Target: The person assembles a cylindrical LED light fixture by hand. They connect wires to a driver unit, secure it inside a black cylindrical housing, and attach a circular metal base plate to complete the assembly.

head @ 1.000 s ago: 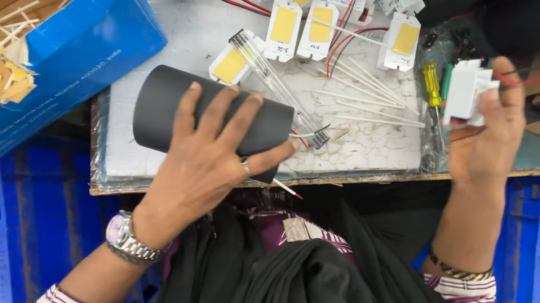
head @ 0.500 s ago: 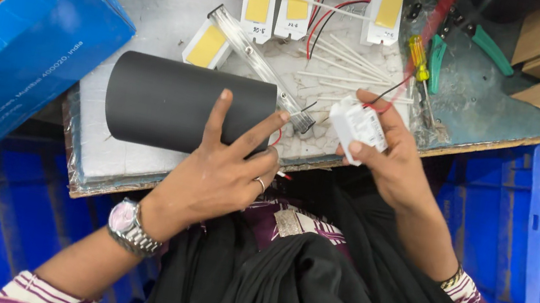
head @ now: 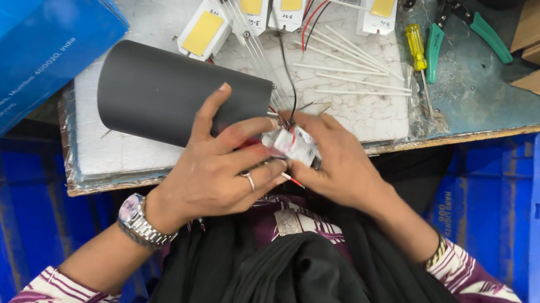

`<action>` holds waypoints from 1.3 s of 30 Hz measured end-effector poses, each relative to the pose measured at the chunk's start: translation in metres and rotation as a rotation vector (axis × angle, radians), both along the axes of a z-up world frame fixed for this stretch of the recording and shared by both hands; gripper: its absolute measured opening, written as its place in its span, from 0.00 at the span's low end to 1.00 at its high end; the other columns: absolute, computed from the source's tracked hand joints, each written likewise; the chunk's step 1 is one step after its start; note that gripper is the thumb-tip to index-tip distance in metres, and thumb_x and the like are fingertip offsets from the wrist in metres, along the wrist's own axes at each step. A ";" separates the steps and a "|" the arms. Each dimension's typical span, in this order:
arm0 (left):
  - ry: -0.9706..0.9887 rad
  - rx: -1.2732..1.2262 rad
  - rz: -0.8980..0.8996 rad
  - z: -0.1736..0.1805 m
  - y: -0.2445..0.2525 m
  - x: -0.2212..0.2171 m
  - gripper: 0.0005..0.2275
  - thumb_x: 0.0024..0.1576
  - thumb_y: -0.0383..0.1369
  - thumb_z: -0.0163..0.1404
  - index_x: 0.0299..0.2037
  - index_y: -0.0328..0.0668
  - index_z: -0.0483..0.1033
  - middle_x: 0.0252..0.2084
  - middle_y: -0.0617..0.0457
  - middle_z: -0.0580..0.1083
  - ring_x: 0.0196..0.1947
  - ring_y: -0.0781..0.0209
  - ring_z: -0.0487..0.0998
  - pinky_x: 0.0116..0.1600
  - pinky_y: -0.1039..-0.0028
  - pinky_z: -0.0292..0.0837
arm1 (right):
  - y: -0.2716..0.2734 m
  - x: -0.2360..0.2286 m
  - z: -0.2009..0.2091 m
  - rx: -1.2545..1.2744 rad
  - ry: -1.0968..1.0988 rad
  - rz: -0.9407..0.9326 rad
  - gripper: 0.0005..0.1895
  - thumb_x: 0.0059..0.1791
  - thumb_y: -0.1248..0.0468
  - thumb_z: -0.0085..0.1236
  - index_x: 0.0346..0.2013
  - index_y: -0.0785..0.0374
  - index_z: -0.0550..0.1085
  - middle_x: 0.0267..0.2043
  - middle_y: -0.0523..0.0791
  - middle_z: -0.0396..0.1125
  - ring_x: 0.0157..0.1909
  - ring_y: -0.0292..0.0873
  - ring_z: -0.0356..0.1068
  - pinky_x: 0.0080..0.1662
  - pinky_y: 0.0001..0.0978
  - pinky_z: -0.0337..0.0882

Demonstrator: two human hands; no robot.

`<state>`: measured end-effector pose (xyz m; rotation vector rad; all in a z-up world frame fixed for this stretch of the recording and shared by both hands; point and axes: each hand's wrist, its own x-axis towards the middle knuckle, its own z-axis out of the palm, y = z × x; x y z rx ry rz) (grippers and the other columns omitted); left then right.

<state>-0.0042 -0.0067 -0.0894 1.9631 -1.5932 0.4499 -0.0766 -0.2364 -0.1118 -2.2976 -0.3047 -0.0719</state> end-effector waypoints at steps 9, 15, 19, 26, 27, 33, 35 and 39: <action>-0.035 -0.015 0.177 -0.006 -0.023 -0.006 0.04 0.59 0.32 0.61 0.40 0.44 0.84 0.33 0.58 0.74 0.58 0.56 0.73 0.75 0.34 0.40 | -0.035 0.047 -0.021 0.077 -0.200 -0.274 0.29 0.54 0.62 0.65 0.66 0.66 0.64 0.60 0.55 0.70 0.58 0.53 0.74 0.58 0.41 0.73; 0.012 -0.101 0.265 -0.005 -0.036 -0.006 0.05 0.57 0.31 0.60 0.41 0.43 0.84 0.32 0.57 0.74 0.58 0.57 0.73 0.74 0.33 0.38 | -0.022 0.017 -0.004 0.132 -0.051 -0.421 0.39 0.45 0.63 0.69 0.67 0.67 0.62 0.49 0.51 0.69 0.47 0.45 0.74 0.46 0.35 0.75; -0.011 -0.122 0.297 -0.013 -0.040 -0.007 0.05 0.61 0.31 0.61 0.43 0.41 0.83 0.37 0.57 0.75 0.60 0.58 0.72 0.75 0.33 0.37 | -0.013 -0.004 -0.005 -0.051 -0.130 -0.425 0.37 0.43 0.63 0.72 0.64 0.64 0.67 0.50 0.51 0.68 0.51 0.49 0.71 0.45 0.36 0.75; -0.080 0.011 0.287 -0.013 -0.039 -0.005 0.04 0.59 0.31 0.57 0.39 0.41 0.83 0.36 0.55 0.75 0.62 0.54 0.71 0.72 0.28 0.36 | -0.022 -0.010 -0.010 -0.128 -0.227 -0.266 0.41 0.39 0.64 0.74 0.65 0.64 0.69 0.56 0.52 0.64 0.56 0.52 0.68 0.51 0.39 0.73; -0.051 0.020 0.252 -0.011 -0.037 -0.004 0.05 0.58 0.32 0.57 0.35 0.39 0.82 0.36 0.54 0.75 0.62 0.51 0.71 0.71 0.27 0.37 | -0.022 -0.008 -0.013 -0.104 -0.211 -0.276 0.39 0.40 0.65 0.74 0.65 0.63 0.70 0.56 0.52 0.65 0.55 0.51 0.69 0.50 0.37 0.74; -0.062 0.110 0.237 0.003 -0.040 -0.007 0.10 0.58 0.33 0.57 0.26 0.37 0.81 0.31 0.51 0.74 0.61 0.49 0.71 0.70 0.26 0.41 | -0.014 0.012 -0.023 -0.043 -0.258 -0.404 0.35 0.42 0.65 0.74 0.63 0.63 0.72 0.54 0.51 0.65 0.51 0.48 0.71 0.44 0.31 0.76; -0.148 0.165 0.308 0.007 -0.044 -0.006 0.07 0.56 0.32 0.56 0.30 0.37 0.82 0.32 0.50 0.75 0.61 0.50 0.72 0.71 0.30 0.44 | -0.012 0.017 -0.024 -0.053 -0.292 -0.452 0.34 0.42 0.66 0.73 0.62 0.64 0.72 0.54 0.51 0.65 0.50 0.47 0.71 0.43 0.31 0.76; -0.254 0.269 0.444 0.013 -0.062 0.004 0.06 0.48 0.32 0.54 0.29 0.42 0.84 0.34 0.47 0.78 0.56 0.47 0.73 0.68 0.39 0.51 | -0.015 0.019 -0.026 0.035 -0.311 -0.538 0.30 0.43 0.69 0.72 0.59 0.66 0.72 0.55 0.49 0.66 0.48 0.42 0.72 0.42 0.30 0.76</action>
